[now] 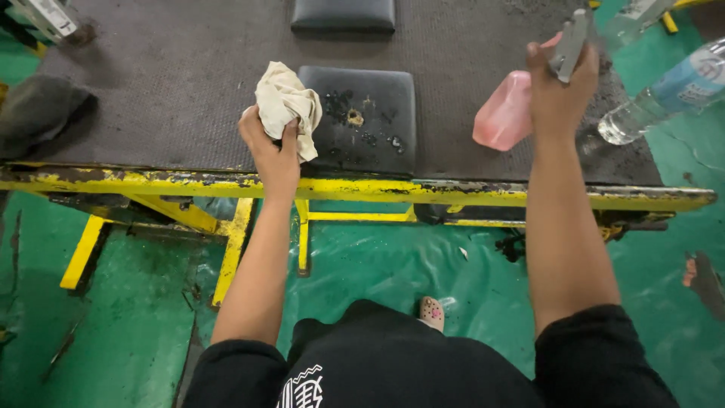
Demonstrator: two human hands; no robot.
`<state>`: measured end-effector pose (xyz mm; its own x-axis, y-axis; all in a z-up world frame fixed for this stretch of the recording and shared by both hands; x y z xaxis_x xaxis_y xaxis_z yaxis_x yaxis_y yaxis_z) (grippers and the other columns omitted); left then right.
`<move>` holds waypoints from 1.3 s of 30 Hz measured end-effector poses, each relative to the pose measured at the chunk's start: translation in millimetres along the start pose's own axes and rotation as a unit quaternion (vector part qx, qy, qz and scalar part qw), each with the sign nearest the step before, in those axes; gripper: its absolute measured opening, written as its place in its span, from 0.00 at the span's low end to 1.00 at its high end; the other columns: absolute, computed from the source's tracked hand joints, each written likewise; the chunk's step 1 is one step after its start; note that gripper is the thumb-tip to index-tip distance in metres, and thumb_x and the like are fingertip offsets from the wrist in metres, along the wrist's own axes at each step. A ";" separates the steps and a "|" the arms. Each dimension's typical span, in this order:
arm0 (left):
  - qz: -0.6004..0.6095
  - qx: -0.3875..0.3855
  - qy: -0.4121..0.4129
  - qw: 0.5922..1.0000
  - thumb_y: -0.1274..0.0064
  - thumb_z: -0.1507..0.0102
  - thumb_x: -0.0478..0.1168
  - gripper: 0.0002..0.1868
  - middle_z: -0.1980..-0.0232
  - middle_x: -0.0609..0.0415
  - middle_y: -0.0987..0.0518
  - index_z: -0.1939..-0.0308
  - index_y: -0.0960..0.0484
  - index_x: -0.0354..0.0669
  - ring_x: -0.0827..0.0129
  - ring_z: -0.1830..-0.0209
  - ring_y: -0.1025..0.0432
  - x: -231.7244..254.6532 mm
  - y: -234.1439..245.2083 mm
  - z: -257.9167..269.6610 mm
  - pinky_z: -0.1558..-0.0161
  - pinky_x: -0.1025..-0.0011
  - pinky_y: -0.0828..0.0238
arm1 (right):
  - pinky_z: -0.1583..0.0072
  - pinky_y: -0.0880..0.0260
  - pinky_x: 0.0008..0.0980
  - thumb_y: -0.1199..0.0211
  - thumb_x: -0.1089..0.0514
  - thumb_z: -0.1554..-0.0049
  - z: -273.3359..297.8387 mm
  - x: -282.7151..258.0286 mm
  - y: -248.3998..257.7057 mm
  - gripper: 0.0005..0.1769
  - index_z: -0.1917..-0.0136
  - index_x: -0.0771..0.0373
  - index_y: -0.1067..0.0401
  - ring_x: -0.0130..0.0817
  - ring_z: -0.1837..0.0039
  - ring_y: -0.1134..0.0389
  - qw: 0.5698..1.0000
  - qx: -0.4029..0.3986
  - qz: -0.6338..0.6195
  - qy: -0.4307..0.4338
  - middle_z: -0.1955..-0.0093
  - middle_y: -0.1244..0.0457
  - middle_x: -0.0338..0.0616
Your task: Cleaning and sanitizing various gym equipment pieces using a spray bottle and cloth.
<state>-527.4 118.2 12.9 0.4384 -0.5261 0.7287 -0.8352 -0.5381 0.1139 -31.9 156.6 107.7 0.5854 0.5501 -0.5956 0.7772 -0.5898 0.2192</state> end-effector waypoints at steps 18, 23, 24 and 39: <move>0.550 -0.171 0.282 0.767 0.51 0.27 0.46 0.26 0.31 0.48 0.25 0.27 0.32 0.41 0.58 0.35 0.26 -14.9 -44.0 24.7 0.35 0.56 0.26 | 0.22 0.44 0.46 0.24 0.53 0.45 97.8 -238.5 -80.9 0.48 0.20 0.63 0.47 0.49 0.21 0.46 0.965 -0.193 -0.032 0.175 0.21 0.49 0.52; 0.531 -0.274 0.387 0.703 0.55 0.30 0.56 0.31 0.32 0.48 0.24 0.28 0.31 0.43 0.54 0.37 0.24 24.7 -49.0 34.6 0.42 0.53 0.20 | 0.36 0.29 0.35 0.25 0.53 0.48 101.7 -167.7 -147.5 0.34 0.32 0.65 0.31 0.35 0.39 0.30 0.915 -0.365 -0.131 -0.116 0.41 0.31 0.43; 0.488 -0.268 0.406 0.725 0.60 0.32 0.61 0.35 0.31 0.49 0.24 0.27 0.33 0.46 0.53 0.37 0.25 28.3 -42.2 30.8 0.46 0.51 0.20 | 0.39 0.29 0.33 0.27 0.55 0.45 102.8 -160.2 -153.9 0.27 0.35 0.66 0.28 0.30 0.42 0.30 0.899 -0.367 -0.187 -0.149 0.45 0.30 0.40; -0.004 -0.189 0.156 0.969 0.33 0.39 0.45 0.39 0.28 0.38 0.26 0.28 0.30 0.35 0.57 0.29 0.32 48.2 -1.9 -21.3 0.30 0.64 0.35 | 0.35 0.32 0.43 0.25 0.51 0.48 67.6 -138.3 -160.8 0.34 0.33 0.64 0.33 0.44 0.35 0.35 0.913 -0.373 -0.038 -0.163 0.36 0.36 0.49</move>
<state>-511.8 107.9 62.2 0.3720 -0.2662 0.8893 -0.9203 -0.2305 0.3160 -253.4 135.4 102.6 0.5189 0.2961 -0.8019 0.8241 0.0760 0.5613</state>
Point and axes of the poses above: each hand's wrist, its own z-axis away from the middle knuckle, its own y-axis out of the back of the hand, x = y × z, the point moved 9 cm from there along -z, towards the middle knuckle
